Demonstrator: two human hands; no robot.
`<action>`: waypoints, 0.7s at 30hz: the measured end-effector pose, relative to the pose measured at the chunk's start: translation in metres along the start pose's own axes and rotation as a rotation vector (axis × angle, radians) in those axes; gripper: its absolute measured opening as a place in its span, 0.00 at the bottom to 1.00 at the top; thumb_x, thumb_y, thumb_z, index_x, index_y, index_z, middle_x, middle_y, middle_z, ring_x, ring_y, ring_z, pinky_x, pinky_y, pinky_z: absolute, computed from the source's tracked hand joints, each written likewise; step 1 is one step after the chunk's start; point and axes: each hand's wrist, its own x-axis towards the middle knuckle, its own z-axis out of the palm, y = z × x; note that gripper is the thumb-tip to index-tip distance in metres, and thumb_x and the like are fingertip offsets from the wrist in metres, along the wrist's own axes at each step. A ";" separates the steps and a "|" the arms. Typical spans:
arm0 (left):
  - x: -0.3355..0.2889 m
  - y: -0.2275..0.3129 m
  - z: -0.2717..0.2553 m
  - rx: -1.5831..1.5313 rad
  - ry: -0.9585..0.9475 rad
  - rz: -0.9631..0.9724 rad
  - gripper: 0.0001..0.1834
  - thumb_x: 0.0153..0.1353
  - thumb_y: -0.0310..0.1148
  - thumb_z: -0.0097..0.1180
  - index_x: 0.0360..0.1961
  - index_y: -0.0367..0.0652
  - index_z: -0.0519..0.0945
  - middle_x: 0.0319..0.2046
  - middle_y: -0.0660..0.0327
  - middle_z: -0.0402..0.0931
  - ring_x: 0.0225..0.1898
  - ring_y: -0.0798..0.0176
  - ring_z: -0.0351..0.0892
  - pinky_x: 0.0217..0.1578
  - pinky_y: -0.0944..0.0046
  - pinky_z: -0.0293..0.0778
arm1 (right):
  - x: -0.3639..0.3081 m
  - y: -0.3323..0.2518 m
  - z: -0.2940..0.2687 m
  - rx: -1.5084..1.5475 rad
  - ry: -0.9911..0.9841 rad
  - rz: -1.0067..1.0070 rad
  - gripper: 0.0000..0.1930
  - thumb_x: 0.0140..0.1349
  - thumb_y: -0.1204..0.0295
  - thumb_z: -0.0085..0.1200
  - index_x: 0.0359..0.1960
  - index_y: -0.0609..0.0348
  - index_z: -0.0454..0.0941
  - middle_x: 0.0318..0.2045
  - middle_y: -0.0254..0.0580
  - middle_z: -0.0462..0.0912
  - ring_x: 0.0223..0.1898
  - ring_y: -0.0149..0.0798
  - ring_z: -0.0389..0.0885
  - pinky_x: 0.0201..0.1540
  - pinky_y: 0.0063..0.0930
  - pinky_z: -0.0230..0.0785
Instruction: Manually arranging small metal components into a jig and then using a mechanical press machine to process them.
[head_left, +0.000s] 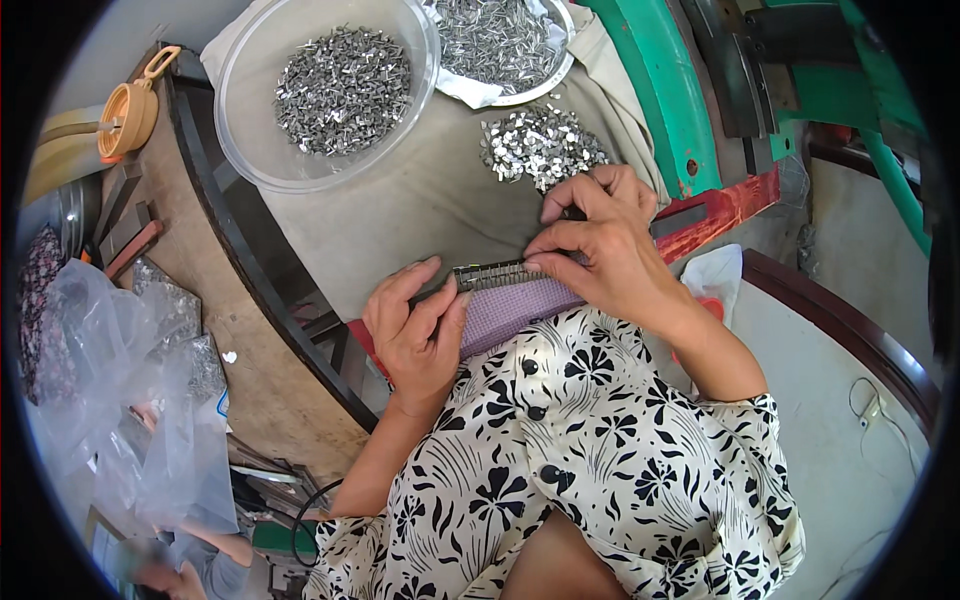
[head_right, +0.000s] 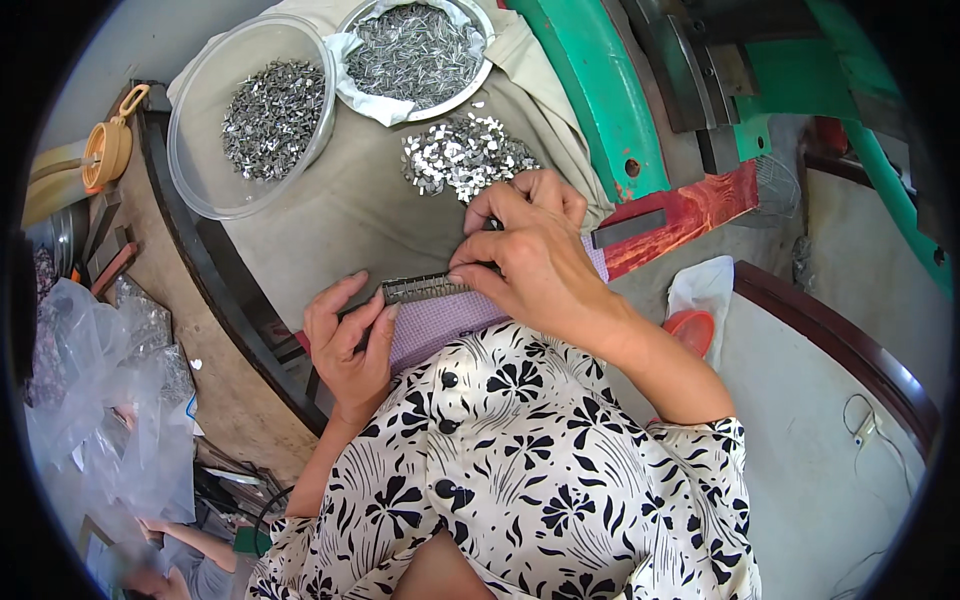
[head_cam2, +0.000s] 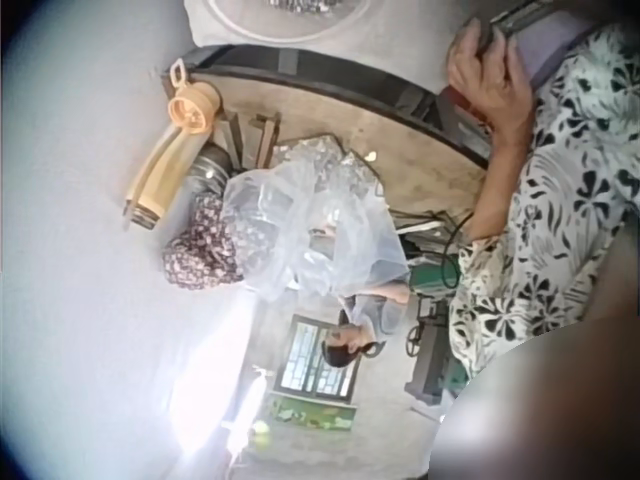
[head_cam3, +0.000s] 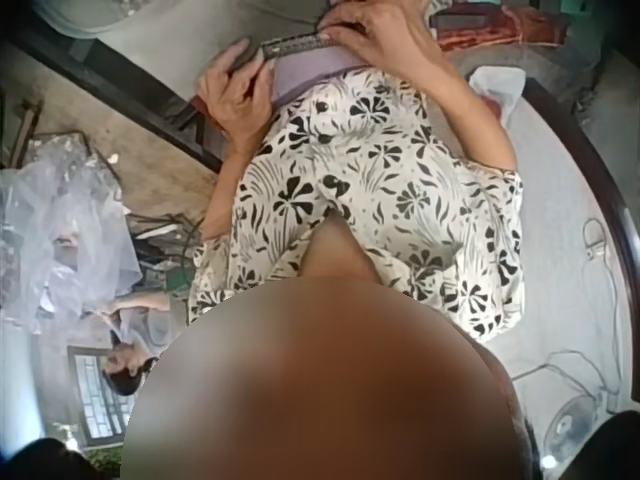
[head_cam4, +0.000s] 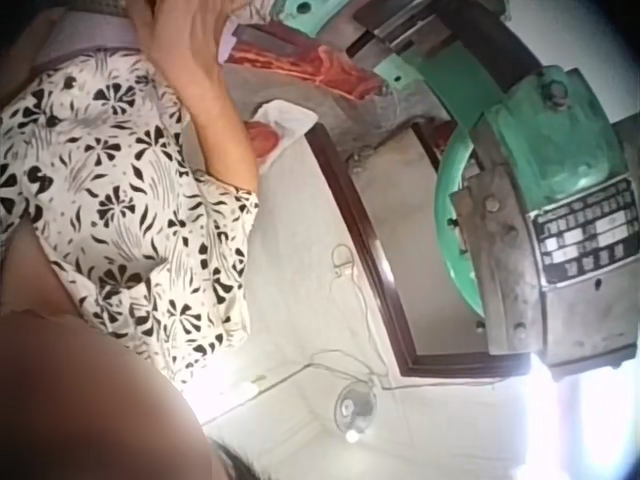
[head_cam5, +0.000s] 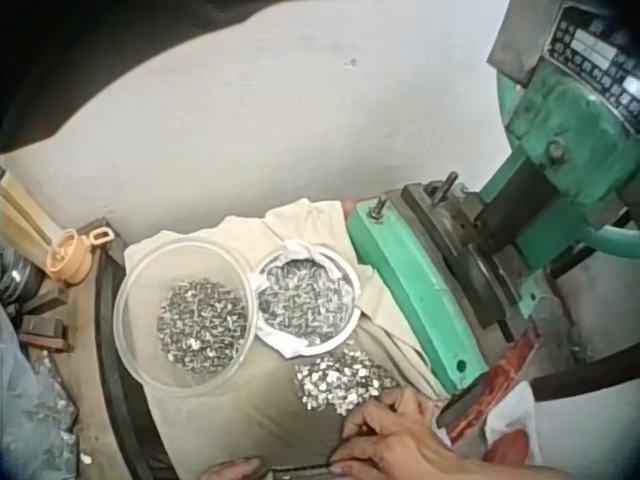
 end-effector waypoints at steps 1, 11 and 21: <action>0.000 0.000 0.000 -0.007 0.018 0.014 0.14 0.46 0.25 0.72 0.36 0.43 0.86 0.49 0.60 0.82 0.51 0.53 0.78 0.54 0.56 0.67 | -0.001 0.001 -0.001 0.004 -0.015 -0.005 0.07 0.47 0.64 0.72 0.28 0.46 0.89 0.40 0.25 0.77 0.51 0.42 0.67 0.54 0.42 0.51; 0.000 0.000 0.001 0.003 0.011 0.047 0.13 0.47 0.24 0.72 0.36 0.42 0.86 0.49 0.58 0.81 0.50 0.52 0.77 0.53 0.56 0.68 | 0.001 0.001 0.005 0.011 -0.002 -0.053 0.07 0.48 0.68 0.70 0.28 0.52 0.86 0.39 0.28 0.78 0.51 0.44 0.68 0.56 0.43 0.52; -0.001 0.000 0.001 0.008 0.003 0.030 0.14 0.46 0.27 0.73 0.36 0.45 0.87 0.49 0.60 0.81 0.51 0.53 0.77 0.54 0.55 0.67 | 0.000 0.002 0.000 -0.007 -0.003 -0.120 0.08 0.46 0.69 0.70 0.29 0.50 0.87 0.39 0.25 0.79 0.50 0.42 0.69 0.55 0.41 0.52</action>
